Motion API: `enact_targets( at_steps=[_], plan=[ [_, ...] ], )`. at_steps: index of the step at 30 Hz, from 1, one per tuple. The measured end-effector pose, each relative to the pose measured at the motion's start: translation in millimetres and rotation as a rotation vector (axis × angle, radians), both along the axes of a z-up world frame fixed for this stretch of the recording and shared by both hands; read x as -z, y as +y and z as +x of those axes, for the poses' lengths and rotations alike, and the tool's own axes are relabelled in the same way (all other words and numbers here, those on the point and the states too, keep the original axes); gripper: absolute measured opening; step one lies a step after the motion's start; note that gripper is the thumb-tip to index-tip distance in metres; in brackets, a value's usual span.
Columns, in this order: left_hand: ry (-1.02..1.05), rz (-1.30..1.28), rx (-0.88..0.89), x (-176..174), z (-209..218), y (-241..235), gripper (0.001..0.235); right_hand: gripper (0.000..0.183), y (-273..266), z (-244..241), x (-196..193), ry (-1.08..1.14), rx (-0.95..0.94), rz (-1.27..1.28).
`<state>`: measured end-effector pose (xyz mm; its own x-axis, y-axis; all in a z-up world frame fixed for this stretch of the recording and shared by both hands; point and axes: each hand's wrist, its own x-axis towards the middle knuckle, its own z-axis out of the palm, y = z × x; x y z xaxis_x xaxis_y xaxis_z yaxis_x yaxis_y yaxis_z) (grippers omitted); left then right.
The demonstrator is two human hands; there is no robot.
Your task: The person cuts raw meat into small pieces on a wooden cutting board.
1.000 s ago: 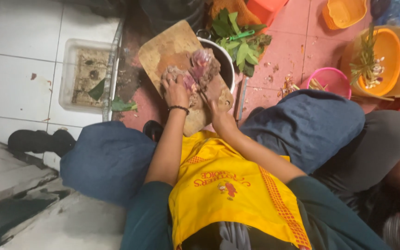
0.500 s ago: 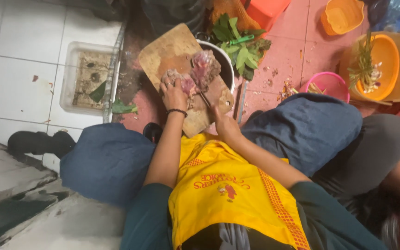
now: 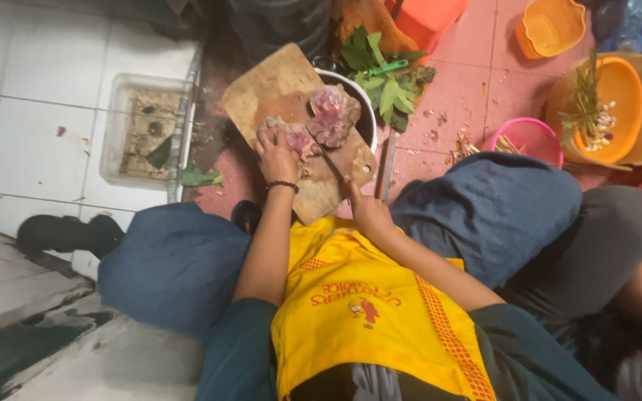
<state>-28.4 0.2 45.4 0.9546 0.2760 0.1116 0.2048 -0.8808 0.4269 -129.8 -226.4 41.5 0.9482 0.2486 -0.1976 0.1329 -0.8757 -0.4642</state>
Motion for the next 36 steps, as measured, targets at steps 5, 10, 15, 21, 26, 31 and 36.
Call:
enact_targets(
  at_steps=[5, 10, 15, 21, 26, 31, 36],
  plan=[
    [-0.120, -0.063, 0.070, 5.5, 0.6, 9.5, 0.061, 0.061, -19.6, -15.2, -32.5, 0.021, -0.040, -0.023],
    [0.069, -0.158, 0.001, -35.3, 2.6, 12.7, 0.063, 0.052, -37.0, -17.5, -88.7, 0.053, -0.041, -0.086],
    [0.132, -0.368, 0.000, 16.0, 22.2, 33.5, 0.090, 0.052, -49.1, 1.1, -103.2, 0.005, 0.061, -0.067],
    [-0.088, -0.342, 0.106, -32.1, 63.5, 49.7, 0.062, 0.059, -52.9, 9.7, -77.6, -0.008, 0.065, -0.001],
    [-0.150, -0.488, 0.294, -18.4, 118.0, 78.3, 0.058, 0.056, -50.0, 4.9, -74.0, 0.019, 0.090, 0.016],
    [0.039, -0.290, 0.274, 63.1, 155.4, 90.8, 0.049, 0.056, -48.5, 1.3, -84.0, 0.077, 0.117, 0.059],
    [0.158, -0.237, -0.081, 13.9, 138.2, 16.2, 0.031, 0.048, -48.0, 2.0, -83.0, 0.063, 0.173, 0.112]
  ],
)
